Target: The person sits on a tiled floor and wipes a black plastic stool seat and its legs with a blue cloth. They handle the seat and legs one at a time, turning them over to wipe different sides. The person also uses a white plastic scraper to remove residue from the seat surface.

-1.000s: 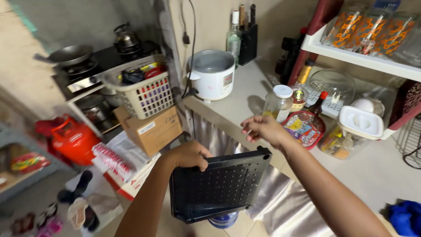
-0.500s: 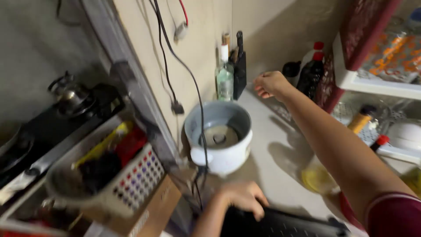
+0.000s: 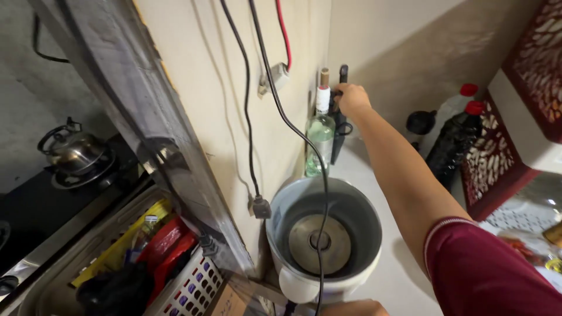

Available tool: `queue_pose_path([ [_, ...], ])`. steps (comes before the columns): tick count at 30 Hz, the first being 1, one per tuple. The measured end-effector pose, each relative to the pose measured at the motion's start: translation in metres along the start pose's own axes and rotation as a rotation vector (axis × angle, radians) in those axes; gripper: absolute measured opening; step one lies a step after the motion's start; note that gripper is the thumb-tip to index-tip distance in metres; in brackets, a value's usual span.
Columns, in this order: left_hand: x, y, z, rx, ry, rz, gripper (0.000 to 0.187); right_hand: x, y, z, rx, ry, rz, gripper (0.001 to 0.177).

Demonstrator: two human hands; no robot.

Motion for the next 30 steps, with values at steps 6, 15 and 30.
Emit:
queue_pose_path([
  [6,-0.007,-0.060,0.001,-0.019,0.014,-0.003,0.047,-0.018,0.097,-0.042,0.135,0.164,0.313,0.027],
  [15,-0.050,-0.117,0.074,0.081,-0.019,0.060,0.051,-0.221,0.346,-0.030,0.252,0.108,0.468,0.017],
  [30,0.042,-0.540,0.216,-0.229,-0.021,-0.133,0.038,-0.965,0.561,0.194,1.637,-1.144,0.503,0.052],
])
Point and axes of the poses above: each hand's wrist, its own x-axis towards the middle knuckle, its own y-axis out of the back of the hand, z = x × y, the point moved 10 cm from there along x, towards the middle knuckle, and after that the axes turned 9 degrees about z, right-handed, at the moved point
